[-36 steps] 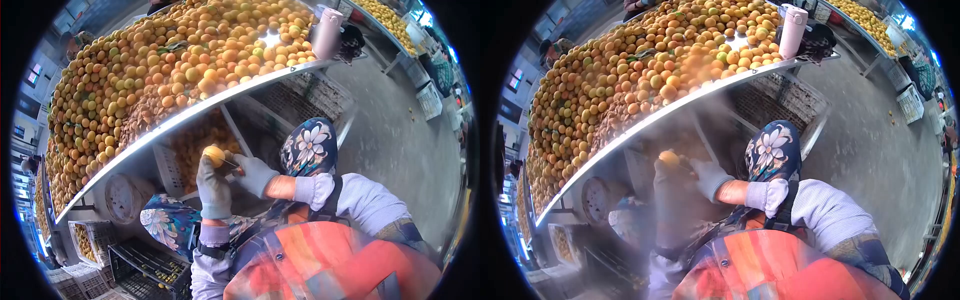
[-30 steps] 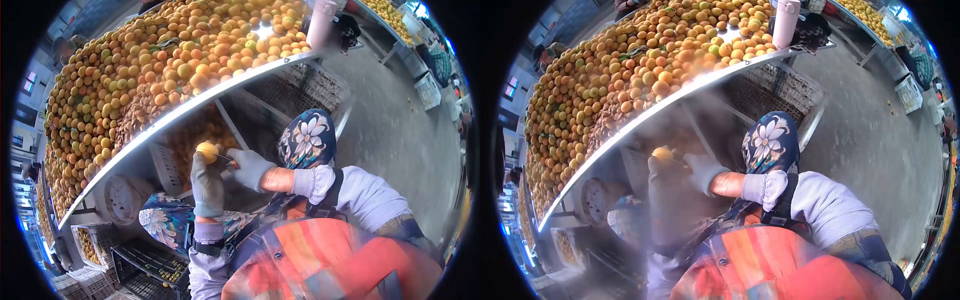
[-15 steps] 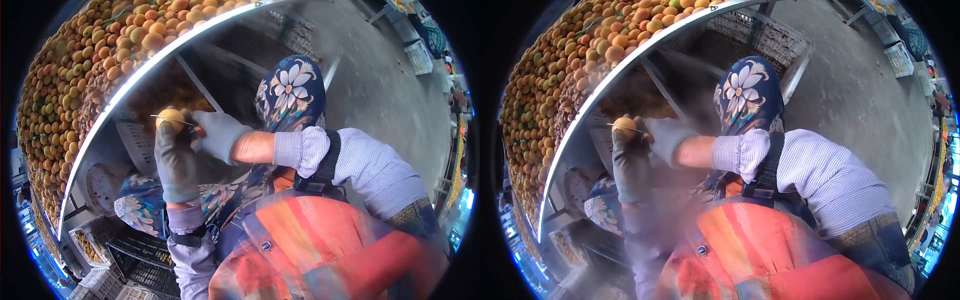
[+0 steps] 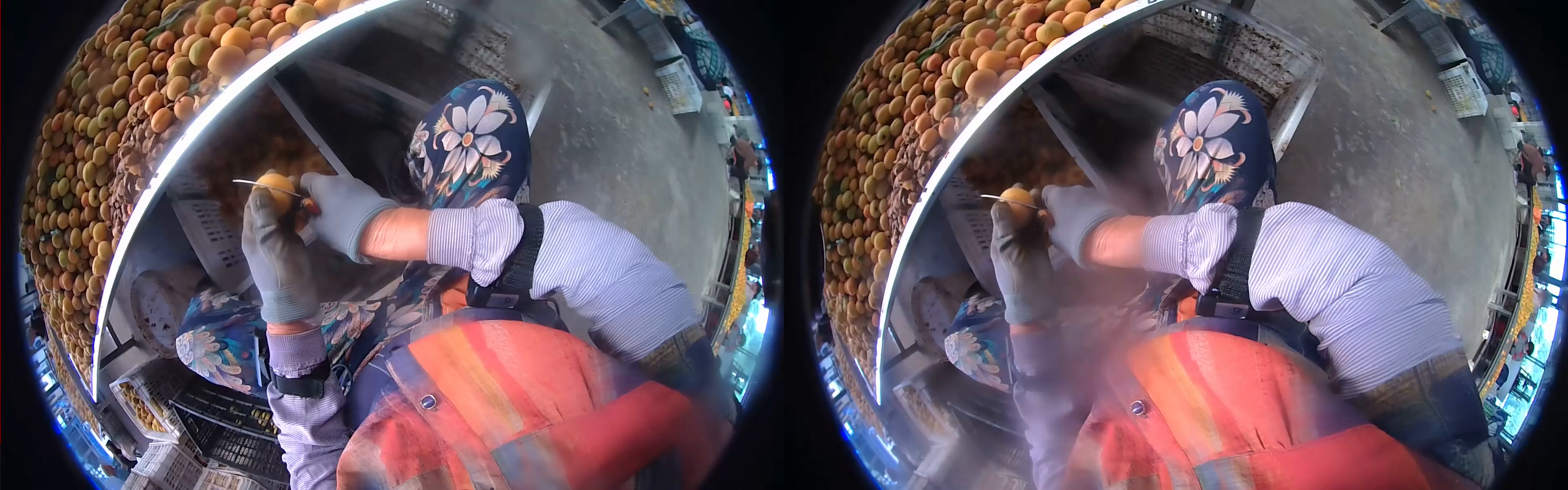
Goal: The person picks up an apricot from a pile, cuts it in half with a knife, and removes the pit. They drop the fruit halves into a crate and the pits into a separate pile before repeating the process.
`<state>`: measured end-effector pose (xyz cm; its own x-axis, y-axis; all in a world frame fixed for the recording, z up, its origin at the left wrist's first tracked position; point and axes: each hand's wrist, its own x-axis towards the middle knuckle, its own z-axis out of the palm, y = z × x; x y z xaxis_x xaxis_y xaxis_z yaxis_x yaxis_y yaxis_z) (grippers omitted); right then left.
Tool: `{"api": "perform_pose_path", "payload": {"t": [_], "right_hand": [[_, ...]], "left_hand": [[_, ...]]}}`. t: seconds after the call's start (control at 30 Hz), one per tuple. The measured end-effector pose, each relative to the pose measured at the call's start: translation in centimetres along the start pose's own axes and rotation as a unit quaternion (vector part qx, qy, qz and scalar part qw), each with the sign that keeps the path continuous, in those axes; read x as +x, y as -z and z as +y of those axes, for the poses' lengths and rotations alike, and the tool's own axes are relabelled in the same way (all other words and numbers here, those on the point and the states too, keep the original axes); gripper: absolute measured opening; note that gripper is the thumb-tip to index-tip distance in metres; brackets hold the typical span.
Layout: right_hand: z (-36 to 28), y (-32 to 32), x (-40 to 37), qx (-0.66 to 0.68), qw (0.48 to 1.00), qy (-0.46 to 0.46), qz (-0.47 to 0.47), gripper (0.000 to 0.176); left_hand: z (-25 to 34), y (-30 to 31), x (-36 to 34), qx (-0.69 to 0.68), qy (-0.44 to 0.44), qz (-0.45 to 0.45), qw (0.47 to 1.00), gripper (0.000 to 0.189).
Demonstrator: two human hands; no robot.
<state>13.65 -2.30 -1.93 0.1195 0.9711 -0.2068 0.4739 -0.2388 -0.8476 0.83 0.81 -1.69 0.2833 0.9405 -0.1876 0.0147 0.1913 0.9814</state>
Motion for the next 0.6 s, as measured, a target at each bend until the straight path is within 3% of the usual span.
{"api": "perform_pose_path", "payload": {"t": [0.07,0.13,0.23,0.37,0.5,0.6], "right_hand": [[0.3,-0.4,0.0,0.003,1.000,-0.007,0.001,0.017],[0.0,0.0,0.5,0.022,0.999,-0.016,-0.023,0.017],[-1.0,1.3,1.0,-0.036,0.996,-0.036,-0.077,0.019],[-0.2,0.7,0.9,-0.018,0.998,-0.021,-0.064,0.021],[0.1,-1.0,0.3,0.085,0.992,-0.085,-0.026,0.023],[-0.5,-1.0,1.0,0.086,0.988,-0.119,-0.054,0.024]], "left_hand": [[-0.6,0.5,-0.1,-0.045,0.009,-0.002,0.999,0.036],[0.9,-0.1,-0.4,0.075,-0.012,-0.002,0.997,0.038],[0.4,-0.5,-0.1,-0.022,-0.038,0.020,0.999,0.041],[-0.2,-0.4,0.4,0.010,-0.041,0.021,0.999,0.044],[0.0,-1.7,-0.3,0.022,-0.005,0.019,1.000,0.047],[-0.8,-1.5,-0.2,-0.091,0.053,0.054,0.993,0.047]]}}
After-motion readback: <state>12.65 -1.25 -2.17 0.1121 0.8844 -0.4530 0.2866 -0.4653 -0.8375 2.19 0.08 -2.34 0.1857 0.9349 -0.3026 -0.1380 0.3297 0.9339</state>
